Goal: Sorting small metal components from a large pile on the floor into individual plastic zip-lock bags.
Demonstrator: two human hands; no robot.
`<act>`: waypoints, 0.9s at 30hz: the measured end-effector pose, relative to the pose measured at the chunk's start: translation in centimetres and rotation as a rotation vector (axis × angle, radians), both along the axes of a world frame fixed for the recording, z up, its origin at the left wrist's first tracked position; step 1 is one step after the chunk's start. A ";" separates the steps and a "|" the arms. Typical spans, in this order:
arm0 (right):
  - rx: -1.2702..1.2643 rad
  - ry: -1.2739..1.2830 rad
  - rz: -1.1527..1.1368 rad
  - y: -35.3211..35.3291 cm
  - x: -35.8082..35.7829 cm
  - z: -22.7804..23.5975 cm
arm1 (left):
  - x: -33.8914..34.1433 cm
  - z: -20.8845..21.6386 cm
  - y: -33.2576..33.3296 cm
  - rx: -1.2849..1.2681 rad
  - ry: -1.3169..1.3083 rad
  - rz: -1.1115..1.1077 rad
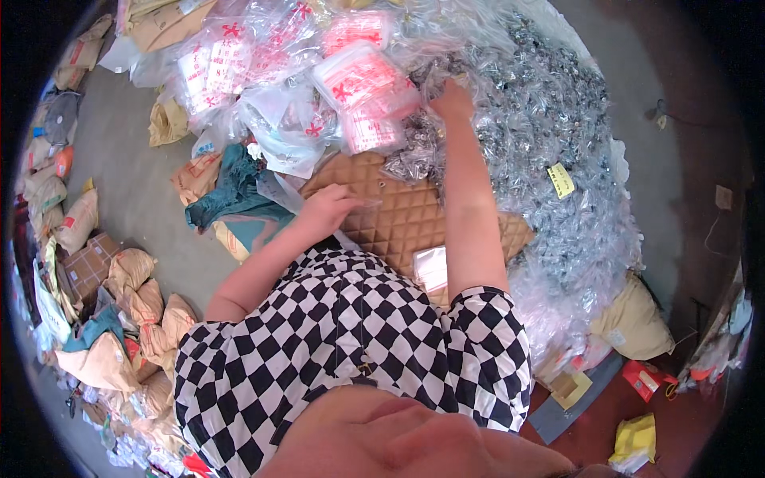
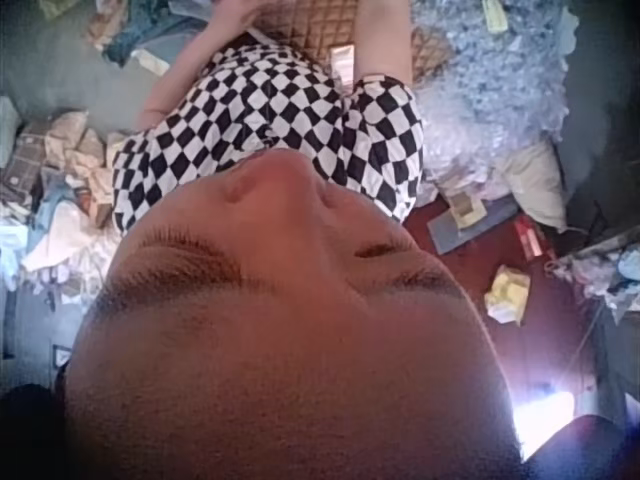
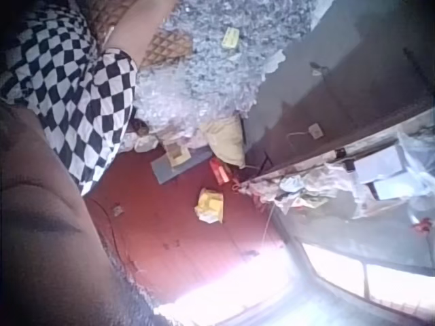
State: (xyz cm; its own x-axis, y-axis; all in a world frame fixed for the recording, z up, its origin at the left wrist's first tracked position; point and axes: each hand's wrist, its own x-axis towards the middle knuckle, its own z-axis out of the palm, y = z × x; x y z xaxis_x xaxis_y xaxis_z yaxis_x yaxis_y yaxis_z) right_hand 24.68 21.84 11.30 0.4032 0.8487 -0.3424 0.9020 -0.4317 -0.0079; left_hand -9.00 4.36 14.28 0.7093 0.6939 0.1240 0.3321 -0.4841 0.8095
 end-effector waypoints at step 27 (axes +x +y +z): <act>0.416 0.289 0.184 -23.4 -7.6 12.3 | 10.0 3.8 6.4 0.021 -0.138 -0.718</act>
State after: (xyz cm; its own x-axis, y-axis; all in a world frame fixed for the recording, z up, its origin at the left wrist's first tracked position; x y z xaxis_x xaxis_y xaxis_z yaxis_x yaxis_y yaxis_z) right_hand 17.03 -1.54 23.62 0.1742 0.9840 -0.0372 0.8981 -0.1743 -0.4038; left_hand 0.97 10.71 18.09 0.9655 0.0597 0.2535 -0.1778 -0.5602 0.8090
